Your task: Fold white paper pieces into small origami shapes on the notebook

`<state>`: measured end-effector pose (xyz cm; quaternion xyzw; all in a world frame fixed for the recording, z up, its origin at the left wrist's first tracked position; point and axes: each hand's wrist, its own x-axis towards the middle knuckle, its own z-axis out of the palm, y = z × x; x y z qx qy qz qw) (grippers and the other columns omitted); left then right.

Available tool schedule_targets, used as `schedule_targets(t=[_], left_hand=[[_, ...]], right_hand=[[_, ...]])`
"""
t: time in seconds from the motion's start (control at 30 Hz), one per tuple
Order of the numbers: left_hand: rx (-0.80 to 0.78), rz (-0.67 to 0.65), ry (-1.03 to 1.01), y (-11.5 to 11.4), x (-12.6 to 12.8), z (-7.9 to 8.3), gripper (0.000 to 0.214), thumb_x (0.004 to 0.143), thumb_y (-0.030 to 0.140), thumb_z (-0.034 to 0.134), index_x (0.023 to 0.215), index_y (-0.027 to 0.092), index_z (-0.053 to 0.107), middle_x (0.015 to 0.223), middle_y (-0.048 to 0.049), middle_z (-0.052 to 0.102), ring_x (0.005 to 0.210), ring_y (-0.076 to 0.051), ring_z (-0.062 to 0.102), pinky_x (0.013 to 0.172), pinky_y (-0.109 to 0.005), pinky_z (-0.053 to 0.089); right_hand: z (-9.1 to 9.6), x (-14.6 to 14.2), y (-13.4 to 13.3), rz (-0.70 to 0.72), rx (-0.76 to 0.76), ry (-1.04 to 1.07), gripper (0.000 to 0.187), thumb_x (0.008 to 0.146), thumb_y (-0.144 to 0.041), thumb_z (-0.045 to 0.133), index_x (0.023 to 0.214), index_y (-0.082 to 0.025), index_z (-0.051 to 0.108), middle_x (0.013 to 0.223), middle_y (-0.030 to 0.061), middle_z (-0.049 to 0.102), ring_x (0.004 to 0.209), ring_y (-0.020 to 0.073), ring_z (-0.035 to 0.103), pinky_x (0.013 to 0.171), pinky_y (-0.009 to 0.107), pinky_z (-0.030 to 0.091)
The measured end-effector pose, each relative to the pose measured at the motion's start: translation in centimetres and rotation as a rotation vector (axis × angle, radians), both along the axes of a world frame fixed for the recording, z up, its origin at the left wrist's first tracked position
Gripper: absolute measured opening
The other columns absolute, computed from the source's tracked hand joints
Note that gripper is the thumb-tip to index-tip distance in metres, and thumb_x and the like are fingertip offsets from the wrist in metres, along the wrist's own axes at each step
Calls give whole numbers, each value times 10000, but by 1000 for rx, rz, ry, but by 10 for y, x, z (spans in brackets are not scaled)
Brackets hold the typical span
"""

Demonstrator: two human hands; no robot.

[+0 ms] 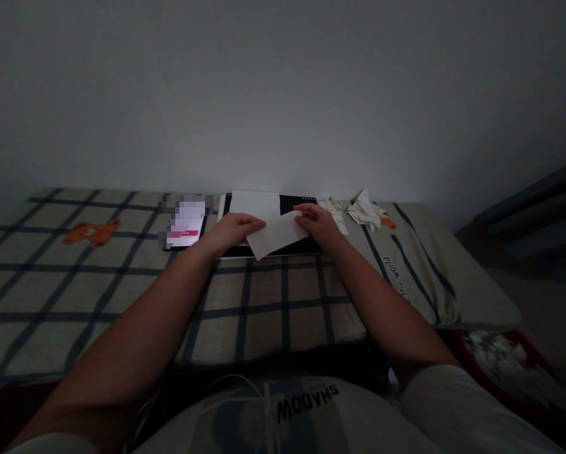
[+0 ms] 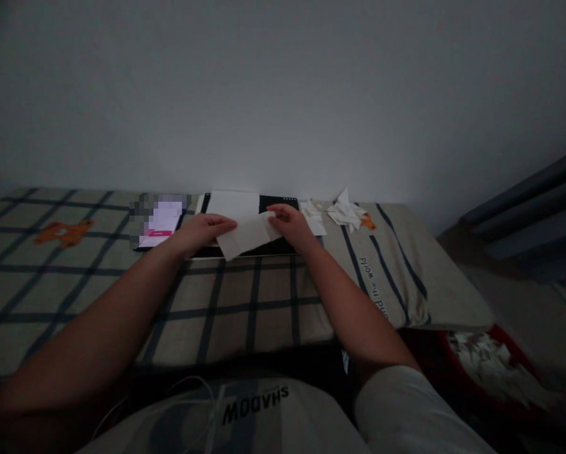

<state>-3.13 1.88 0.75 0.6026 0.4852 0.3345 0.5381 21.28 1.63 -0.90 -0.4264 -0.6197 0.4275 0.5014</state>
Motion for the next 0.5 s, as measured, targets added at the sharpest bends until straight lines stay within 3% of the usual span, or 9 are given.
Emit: schedule_targets(t=[0.1, 0.27, 0.4, 0.5], left_hand=[[2, 57, 31, -2, 1, 3, 167, 698, 366, 705, 756, 211, 732, 745, -71, 718, 624, -185, 655, 562, -304, 526], [146, 81, 202, -4, -1, 10, 217, 696, 381, 695, 766, 178, 727, 723, -56, 703, 615, -153, 610, 546, -259, 470], [216, 53, 262, -3, -1, 7, 231, 725, 373, 651, 778, 155, 705, 689, -32, 666, 598, -126, 564, 524, -231, 416], [275, 7, 308, -3, 1, 5, 222, 737, 364, 631, 767, 153, 694, 671, -17, 643, 588, -120, 537, 524, -231, 394]], right_hand=[[3, 0, -1, -18, 14, -19, 341, 707, -347, 673, 1017, -209, 641, 753, -18, 589, 679, 129, 530, 633, 274, 415], [5, -3, -4, -42, 2, -63, 326, 704, -276, 652, 1021, -202, 659, 661, -49, 493, 598, 97, 437, 567, 243, 347], [3, -8, -6, 13, -96, -22, 370, 721, -278, 627, 1083, -209, 660, 726, -31, 569, 641, 102, 481, 606, 248, 374], [4, -10, -9, 52, -172, -73, 353, 722, -370, 655, 1025, -193, 691, 825, 13, 655, 722, 132, 550, 670, 277, 412]])
